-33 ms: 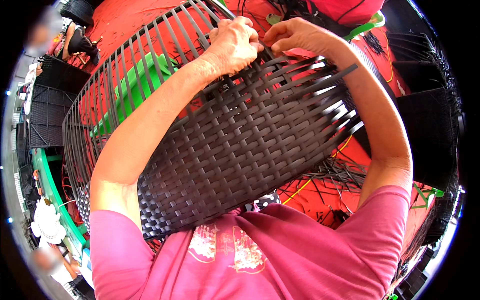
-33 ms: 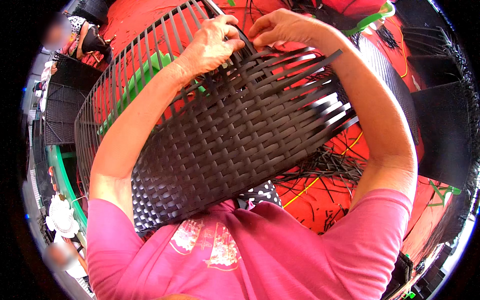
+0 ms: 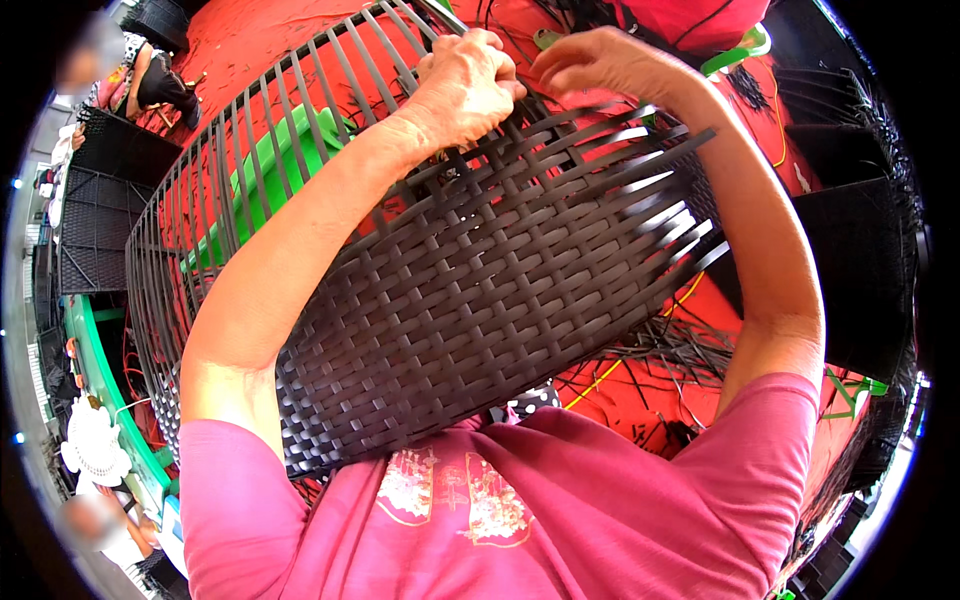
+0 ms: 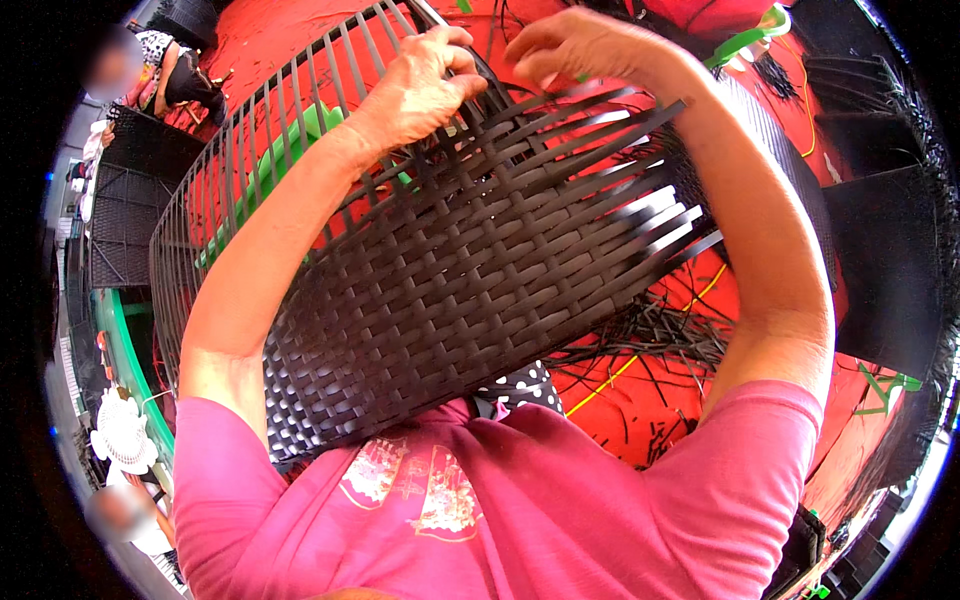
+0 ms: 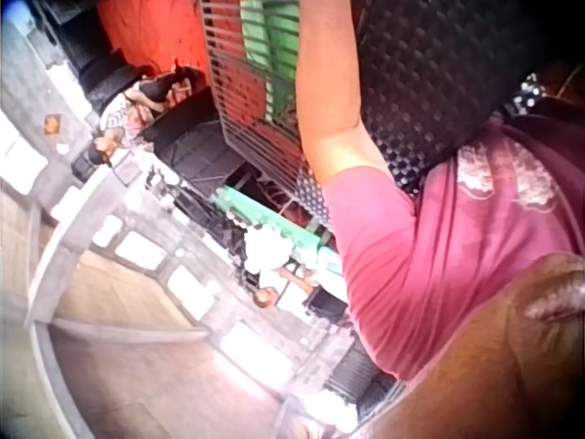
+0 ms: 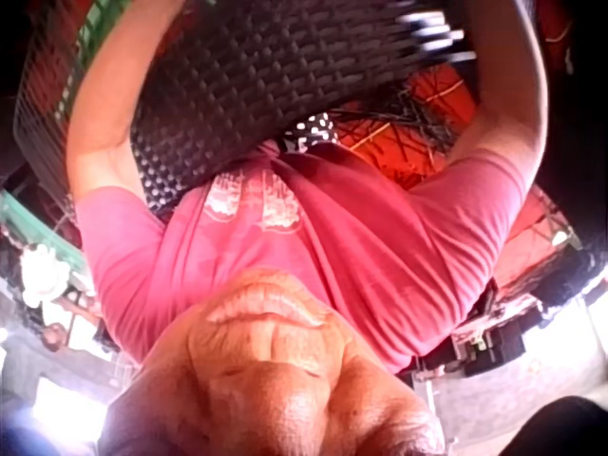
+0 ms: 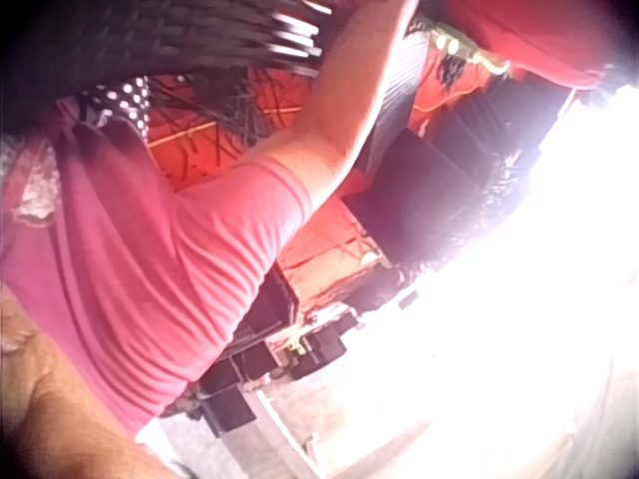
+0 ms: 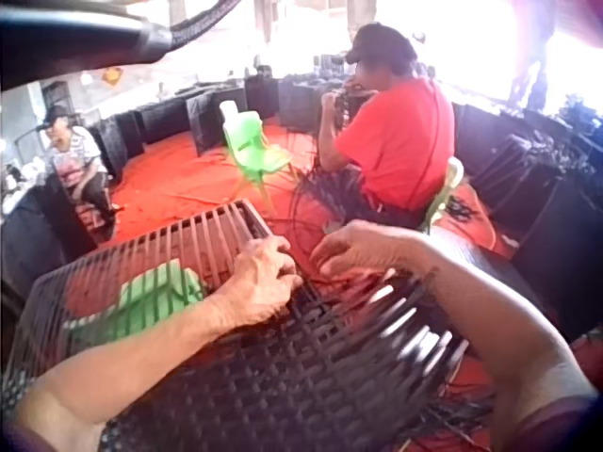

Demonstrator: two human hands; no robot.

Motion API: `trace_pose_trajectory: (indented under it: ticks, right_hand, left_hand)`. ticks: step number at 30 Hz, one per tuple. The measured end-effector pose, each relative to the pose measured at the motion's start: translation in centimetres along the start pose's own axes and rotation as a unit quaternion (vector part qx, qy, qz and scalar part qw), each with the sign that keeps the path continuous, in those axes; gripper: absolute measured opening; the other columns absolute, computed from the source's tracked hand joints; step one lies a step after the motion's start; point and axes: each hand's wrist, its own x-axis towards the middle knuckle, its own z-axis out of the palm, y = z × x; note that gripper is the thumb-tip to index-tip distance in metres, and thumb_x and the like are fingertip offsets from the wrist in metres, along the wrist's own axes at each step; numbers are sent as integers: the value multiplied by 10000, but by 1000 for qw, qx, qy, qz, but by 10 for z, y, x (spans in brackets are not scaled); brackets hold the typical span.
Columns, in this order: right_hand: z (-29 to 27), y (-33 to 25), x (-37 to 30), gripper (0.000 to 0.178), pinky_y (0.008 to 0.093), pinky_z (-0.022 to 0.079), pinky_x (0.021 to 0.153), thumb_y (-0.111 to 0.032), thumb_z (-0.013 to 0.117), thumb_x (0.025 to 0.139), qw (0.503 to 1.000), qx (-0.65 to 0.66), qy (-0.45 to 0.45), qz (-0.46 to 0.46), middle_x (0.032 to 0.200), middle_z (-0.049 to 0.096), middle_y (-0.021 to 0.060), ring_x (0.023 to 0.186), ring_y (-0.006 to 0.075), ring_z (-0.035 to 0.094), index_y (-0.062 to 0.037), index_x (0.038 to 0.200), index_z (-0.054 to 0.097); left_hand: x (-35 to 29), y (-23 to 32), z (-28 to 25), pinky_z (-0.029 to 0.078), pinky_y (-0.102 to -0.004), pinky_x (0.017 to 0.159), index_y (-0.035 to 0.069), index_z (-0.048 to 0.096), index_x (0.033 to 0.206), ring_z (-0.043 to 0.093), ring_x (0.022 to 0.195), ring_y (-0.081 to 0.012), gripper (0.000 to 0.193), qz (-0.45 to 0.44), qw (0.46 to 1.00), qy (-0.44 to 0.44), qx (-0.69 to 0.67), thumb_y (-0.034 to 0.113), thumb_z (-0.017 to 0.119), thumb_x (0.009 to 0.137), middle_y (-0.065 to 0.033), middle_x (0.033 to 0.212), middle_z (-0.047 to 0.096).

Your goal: The person weaves a dark plastic strip into the frame of a basket while sitting on the floor. They interlace the strip through vertical bars, periodically tapping the basket to tighten the weave and rotating it to access different sections.

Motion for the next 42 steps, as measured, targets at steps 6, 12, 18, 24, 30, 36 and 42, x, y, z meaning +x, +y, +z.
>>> trace_pose_trajectory:
  ticks: [6, 12, 18, 24, 30, 36, 42]
  right_hand:
    - [-25, -97, -31, 242, 244, 489, 631, -108, 588, 859, 992, -73, 85, -51, 863, 650, 58, 724, 86, 580, 28, 1055, 629]
    - [26, -93, -25, 241, 195, 413, 534, -182, 597, 856, 988, 151, 6, 27, 751, 603, 25, 604, 48, 518, 3, 1003, 641]
    - [30, -81, -27, 185, 180, 333, 446, -197, 619, 817, 988, 71, 135, 5, 602, 538, -17, 503, 23, 444, -21, 864, 649]
    - [39, -74, -15, 203, 304, 483, 549, -181, 617, 724, 982, -187, 34, 26, 647, 628, 86, 571, 185, 604, -3, 811, 663]
    - [61, -58, 4, 153, 298, 442, 548, -142, 628, 712, 992, -109, 57, 0, 585, 582, 76, 556, 146, 557, 2, 755, 657]
    - [71, -60, 5, 220, 320, 489, 624, -219, 654, 775, 987, -84, 136, -28, 707, 642, 102, 634, 195, 623, -75, 938, 683]
    - [80, -82, -1, 217, 255, 444, 523, -200, 674, 769, 990, 128, 55, -12, 667, 608, -1, 561, 84, 561, -20, 891, 683]
  left_hand:
    - [-19, 25, -65, 399, -326, 812, -23, 575, 772, 511, 905, -220, 110, 57, 995, 17, -80, 70, 601, 825, -107, 979, 534]
    - [-33, 30, -87, 393, -283, 776, -11, 583, 748, 494, 857, -156, 100, 84, 960, 33, -264, 33, 584, 838, -53, 836, 528]
    - [-50, -11, -48, 370, -361, 937, 46, 650, 866, 473, 1079, -212, 262, 43, 993, 72, -79, 301, 592, 863, -72, 1095, 555]
    - [-58, -7, -25, 93, -567, 1073, 115, 671, 887, 168, 1345, -369, 261, -11, 973, -65, 220, 276, 465, 875, -128, 1447, 279]
    - [-51, -16, -19, 27, -660, 1038, 210, 699, 893, 90, 1362, -409, 214, -24, 986, -122, 113, 314, 524, 826, -74, 1483, 199]
    - [-52, -12, -31, 442, -299, 787, 20, 617, 846, 484, 1005, -175, 104, -12, 1000, 21, -7, 123, 599, 844, -65, 1279, 433]
    - [-67, -6, -64, 406, -307, 864, 8, 558, 816, 519, 1005, -190, 173, -1, 990, 2, -142, 170, 576, 874, -62, 1265, 458]
